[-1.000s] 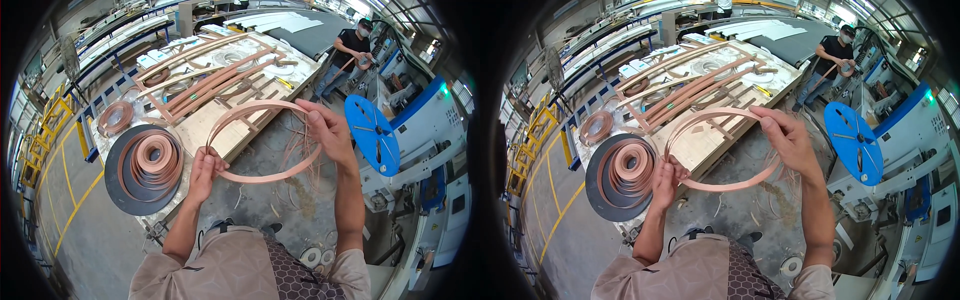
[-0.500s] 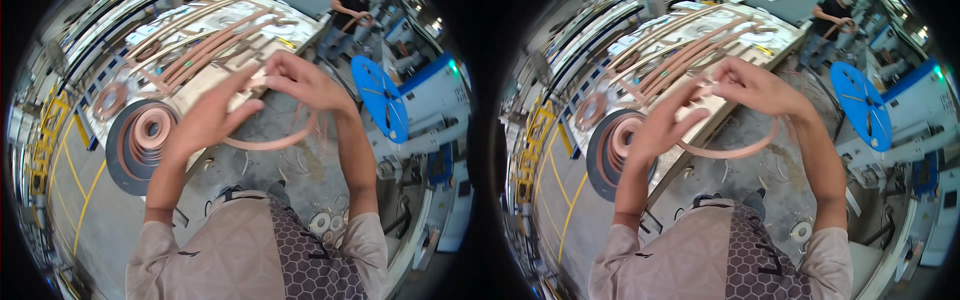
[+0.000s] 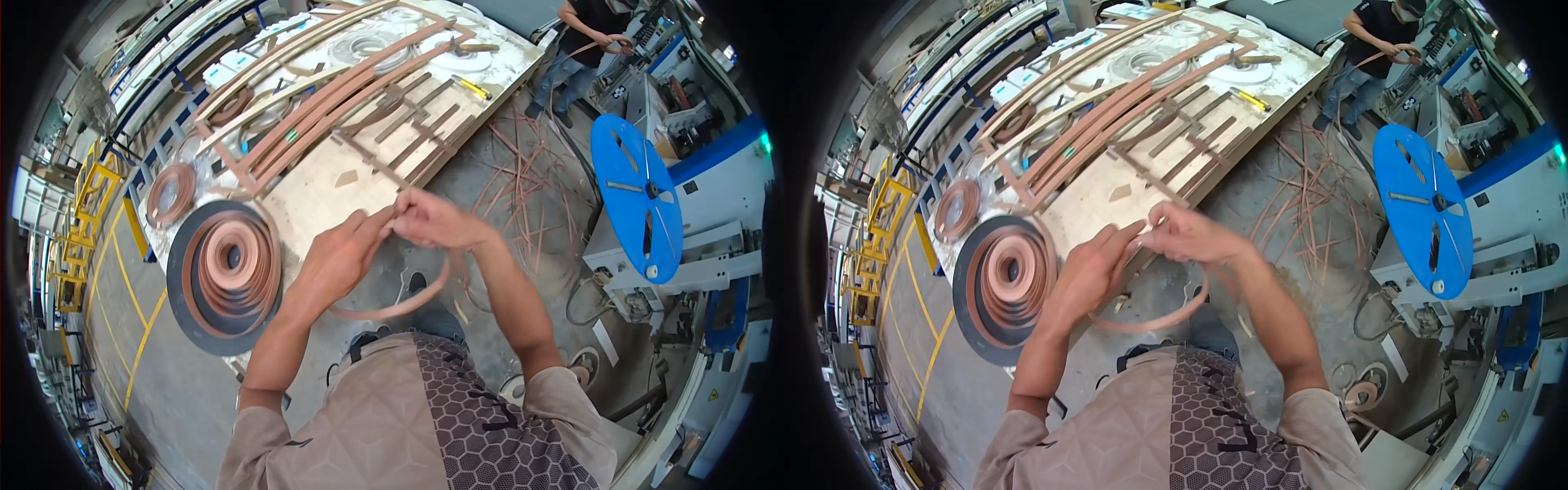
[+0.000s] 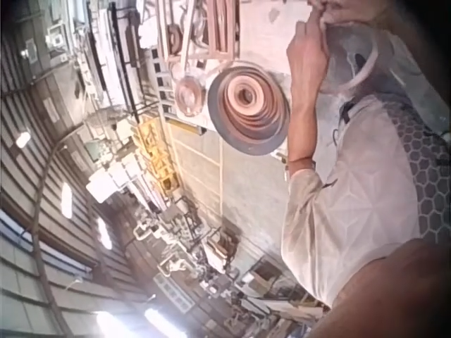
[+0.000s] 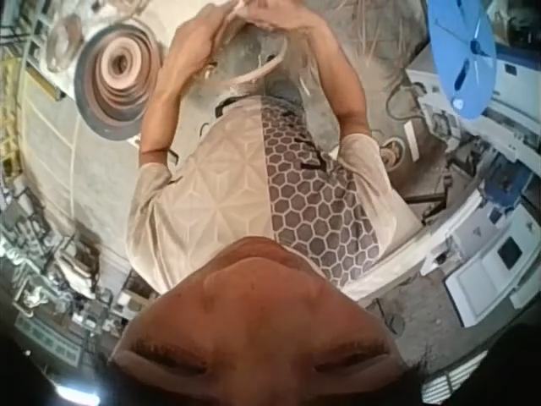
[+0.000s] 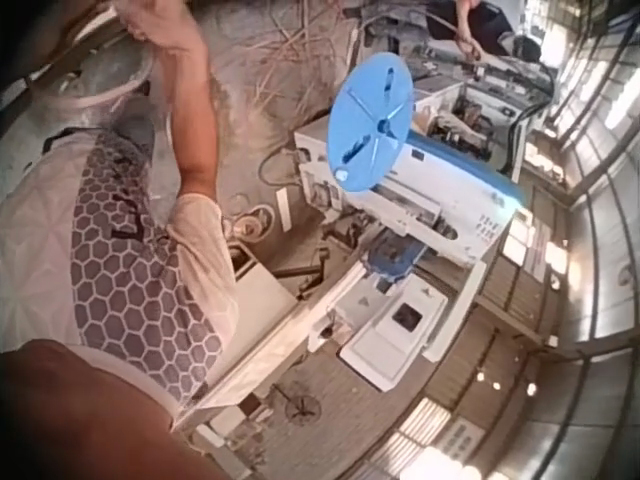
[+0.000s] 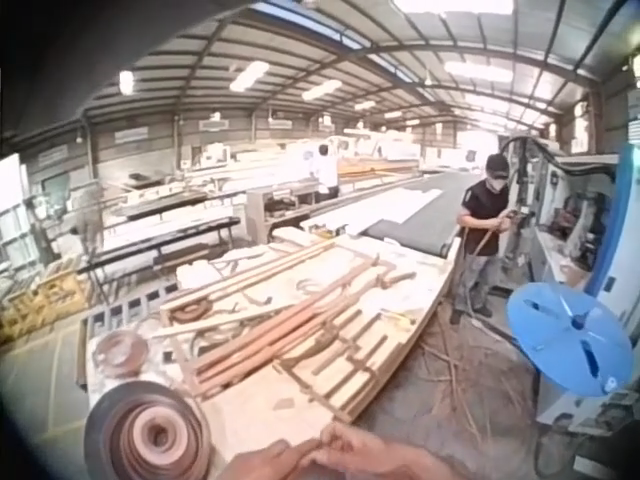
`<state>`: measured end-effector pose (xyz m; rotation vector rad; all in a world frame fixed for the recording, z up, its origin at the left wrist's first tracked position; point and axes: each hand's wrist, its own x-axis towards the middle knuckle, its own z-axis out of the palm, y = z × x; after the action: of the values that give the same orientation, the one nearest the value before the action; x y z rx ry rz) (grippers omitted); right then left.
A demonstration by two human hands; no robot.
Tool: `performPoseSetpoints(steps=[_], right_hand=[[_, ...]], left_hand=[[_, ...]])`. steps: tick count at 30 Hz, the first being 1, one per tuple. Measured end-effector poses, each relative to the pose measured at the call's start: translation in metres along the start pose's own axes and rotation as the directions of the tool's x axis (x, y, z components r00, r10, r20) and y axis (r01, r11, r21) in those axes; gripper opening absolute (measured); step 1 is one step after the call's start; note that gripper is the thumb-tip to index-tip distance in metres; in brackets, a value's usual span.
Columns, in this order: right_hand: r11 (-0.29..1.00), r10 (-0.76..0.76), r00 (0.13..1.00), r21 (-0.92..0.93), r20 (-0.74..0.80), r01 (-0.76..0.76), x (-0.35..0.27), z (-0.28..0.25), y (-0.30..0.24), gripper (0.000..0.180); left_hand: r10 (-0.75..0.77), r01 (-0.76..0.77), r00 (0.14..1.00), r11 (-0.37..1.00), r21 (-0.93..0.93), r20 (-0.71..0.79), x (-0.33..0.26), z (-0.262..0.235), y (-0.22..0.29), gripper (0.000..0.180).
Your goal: Cutting and organizing strips of edge banding material from a large coil on a worktable and then placing them on furniture panels.
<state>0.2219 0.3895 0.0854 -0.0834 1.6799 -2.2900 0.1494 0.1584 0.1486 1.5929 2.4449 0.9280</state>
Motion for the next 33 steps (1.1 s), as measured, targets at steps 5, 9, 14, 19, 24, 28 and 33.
performPoseSetpoints(steps=[5,9,14,19,24,28,33], right_hand=[[0.989,0.036,0.997,-0.146,0.068,-0.025,0.01,-0.062,0.021,0.037],[0.999,0.051,0.995,0.007,0.086,-0.052,0.042,-0.087,0.062,0.042],[0.989,-0.022,0.998,0.15,0.053,0.014,0.08,-0.079,0.077,0.052],[0.953,-0.066,0.982,-0.303,-0.179,0.009,0.129,-0.068,0.101,0.046],[0.544,-0.477,0.868,-0.822,-0.137,0.17,0.193,-0.069,0.118,0.027],[0.389,-0.408,0.905,-0.919,-0.119,0.055,0.238,-0.061,0.137,0.021],[0.331,-0.25,0.965,-0.944,-0.081,0.006,0.274,-0.073,0.155,0.021]], left_hand=[[-0.381,0.377,0.907,0.924,-0.058,-0.178,0.013,-0.01,-0.03,0.027],[-0.528,0.534,0.819,0.844,-0.037,-0.227,0.02,-0.008,-0.069,0.028],[-0.659,0.644,0.606,0.735,-0.211,-0.446,-0.005,0.022,-0.098,0.035],[-0.683,0.742,0.51,0.657,-0.135,-0.522,-0.036,0.083,-0.167,0.041],[-0.855,0.81,0.279,0.454,-0.371,-0.438,-0.059,0.131,-0.216,0.04],[-0.778,0.779,0.328,0.544,-0.313,-0.535,-0.078,0.137,-0.248,0.038],[-0.77,0.827,0.476,0.556,-0.081,-0.425,-0.085,0.124,-0.235,0.039]])
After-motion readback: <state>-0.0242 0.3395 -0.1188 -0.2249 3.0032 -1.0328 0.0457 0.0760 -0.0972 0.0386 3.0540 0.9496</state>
